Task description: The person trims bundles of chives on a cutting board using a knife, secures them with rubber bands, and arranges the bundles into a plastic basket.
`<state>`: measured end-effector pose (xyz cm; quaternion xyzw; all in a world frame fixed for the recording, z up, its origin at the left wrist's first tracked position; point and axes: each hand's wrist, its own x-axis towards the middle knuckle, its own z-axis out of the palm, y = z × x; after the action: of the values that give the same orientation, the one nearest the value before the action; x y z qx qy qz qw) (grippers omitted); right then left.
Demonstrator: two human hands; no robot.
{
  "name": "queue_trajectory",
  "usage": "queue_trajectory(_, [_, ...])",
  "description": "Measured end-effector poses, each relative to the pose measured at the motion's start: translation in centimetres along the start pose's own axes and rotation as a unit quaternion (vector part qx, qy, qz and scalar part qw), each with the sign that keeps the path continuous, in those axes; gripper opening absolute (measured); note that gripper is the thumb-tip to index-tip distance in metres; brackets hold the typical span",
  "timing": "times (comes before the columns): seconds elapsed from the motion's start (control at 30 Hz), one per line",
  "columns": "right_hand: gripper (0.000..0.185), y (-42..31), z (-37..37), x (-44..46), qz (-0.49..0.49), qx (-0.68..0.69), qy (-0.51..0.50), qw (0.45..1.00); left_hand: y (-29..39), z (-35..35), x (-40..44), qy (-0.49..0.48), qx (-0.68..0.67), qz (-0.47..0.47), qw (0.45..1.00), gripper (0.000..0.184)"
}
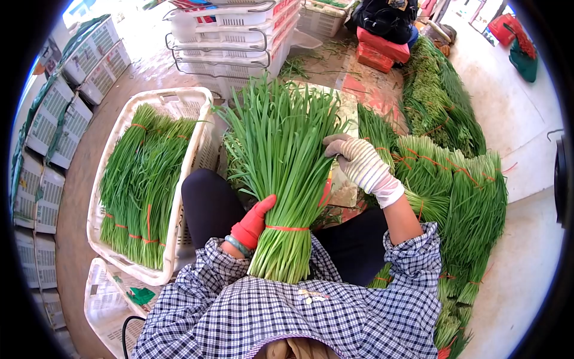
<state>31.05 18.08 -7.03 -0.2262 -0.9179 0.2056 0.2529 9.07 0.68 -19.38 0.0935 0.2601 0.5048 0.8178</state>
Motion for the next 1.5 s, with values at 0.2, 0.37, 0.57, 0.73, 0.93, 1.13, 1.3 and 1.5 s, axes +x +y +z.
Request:
queue_trajectory(0.2, [0.023,-0.1,0.0,-0.8,-0.008,0.008,-0.023,1.000,0.0,-0.4,0.2,-0.005,-0.019,-0.016,1.000,0.058])
queue_trajectory(0.37, [0.015,1.4,0.9,-1.1,0.031,-0.090,-0.035,0.995,0.4,0.6,0.1,0.022,0.056,0.031,0.998,0.055])
queue_trajectory(0.57, [0.013,0.1,-1.8,-2.8,0.255,0.429,0.046,0.866,1.2,3.9,-0.5,0.068,0.186,0.130,0.971,0.050])
queue_trajectory(0.73, [0.023,-3.5,-5.7,-3.3,0.213,0.092,-0.063,0.971,0.8,4.5,-0.1,0.080,0.228,0.153,0.958,0.052])
queue_trajectory(0.93, [0.021,-7.4,-1.7,2.9,-0.007,-0.145,0.020,0.989,0.4,4.9,0.2,0.076,0.244,0.167,0.952,0.050])
queue_trajectory(1.13, [0.015,-6.8,3.3,6.6,-0.051,-0.352,-0.140,0.924,0.2,5.3,-0.3,0.079,0.251,0.186,0.947,0.049])
queue_trajectory(1.3, [0.017,-7.7,-1.1,3.3,0.124,0.181,0.142,0.965,0.7,5.1,-0.4,0.069,0.241,0.167,0.954,0.049])
queue_trajectory(1.5, [0.018,-8.7,-5.8,-0.1,0.175,0.108,-0.094,0.974,0.7,4.6,-0.4,0.033,0.205,0.151,0.967,0.050])
